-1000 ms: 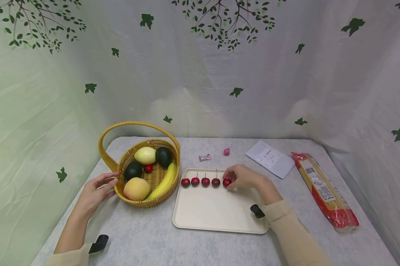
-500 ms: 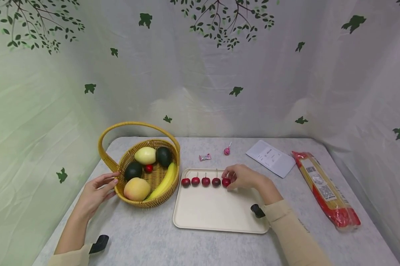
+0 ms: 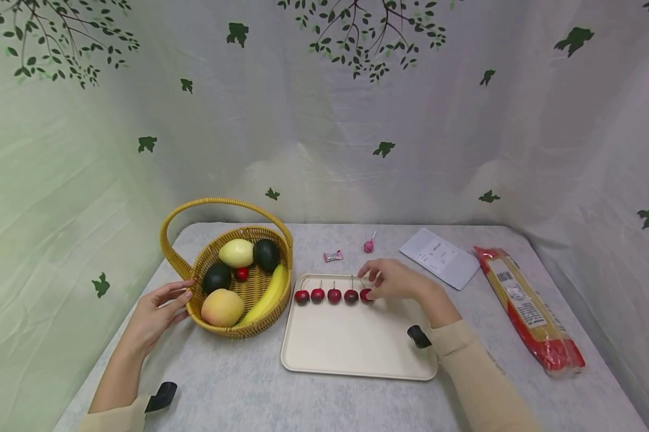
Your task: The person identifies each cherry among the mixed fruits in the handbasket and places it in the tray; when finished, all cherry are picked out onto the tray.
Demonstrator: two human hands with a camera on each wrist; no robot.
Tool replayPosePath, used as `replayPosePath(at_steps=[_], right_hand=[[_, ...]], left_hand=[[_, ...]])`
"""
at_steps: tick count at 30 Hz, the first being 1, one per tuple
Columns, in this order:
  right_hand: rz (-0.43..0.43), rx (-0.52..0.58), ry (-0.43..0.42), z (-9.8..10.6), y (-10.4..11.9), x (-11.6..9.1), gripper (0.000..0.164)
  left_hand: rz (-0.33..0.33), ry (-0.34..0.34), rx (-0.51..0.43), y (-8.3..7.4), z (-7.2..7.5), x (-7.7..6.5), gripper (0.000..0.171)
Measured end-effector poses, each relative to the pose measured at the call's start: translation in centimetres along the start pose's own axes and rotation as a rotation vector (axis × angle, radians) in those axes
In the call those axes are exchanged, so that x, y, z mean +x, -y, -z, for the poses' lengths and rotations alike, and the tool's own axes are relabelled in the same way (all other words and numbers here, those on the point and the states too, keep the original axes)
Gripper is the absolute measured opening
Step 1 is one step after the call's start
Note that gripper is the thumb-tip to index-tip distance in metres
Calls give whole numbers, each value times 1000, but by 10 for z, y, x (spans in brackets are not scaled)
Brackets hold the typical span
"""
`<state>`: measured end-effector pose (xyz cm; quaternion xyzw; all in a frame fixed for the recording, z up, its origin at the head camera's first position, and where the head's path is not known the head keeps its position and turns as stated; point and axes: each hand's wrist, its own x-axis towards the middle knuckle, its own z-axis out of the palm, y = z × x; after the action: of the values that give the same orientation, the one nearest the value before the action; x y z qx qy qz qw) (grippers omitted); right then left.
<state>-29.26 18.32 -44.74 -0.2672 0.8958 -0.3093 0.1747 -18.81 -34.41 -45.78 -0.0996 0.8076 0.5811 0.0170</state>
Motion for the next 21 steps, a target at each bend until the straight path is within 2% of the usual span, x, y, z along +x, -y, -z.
replayPosePath(at_steps=[9, 15, 21], right_hand=[[144, -65, -28, 6, 40, 9, 28], [207, -29, 57, -2, 65, 22, 27], [225, 18, 120, -14, 91, 32, 28]], left_hand=[[5, -4, 9, 0, 1, -1, 51], [6, -2, -4, -2, 1, -2, 50], [3, 0, 1, -2, 0, -3, 51]])
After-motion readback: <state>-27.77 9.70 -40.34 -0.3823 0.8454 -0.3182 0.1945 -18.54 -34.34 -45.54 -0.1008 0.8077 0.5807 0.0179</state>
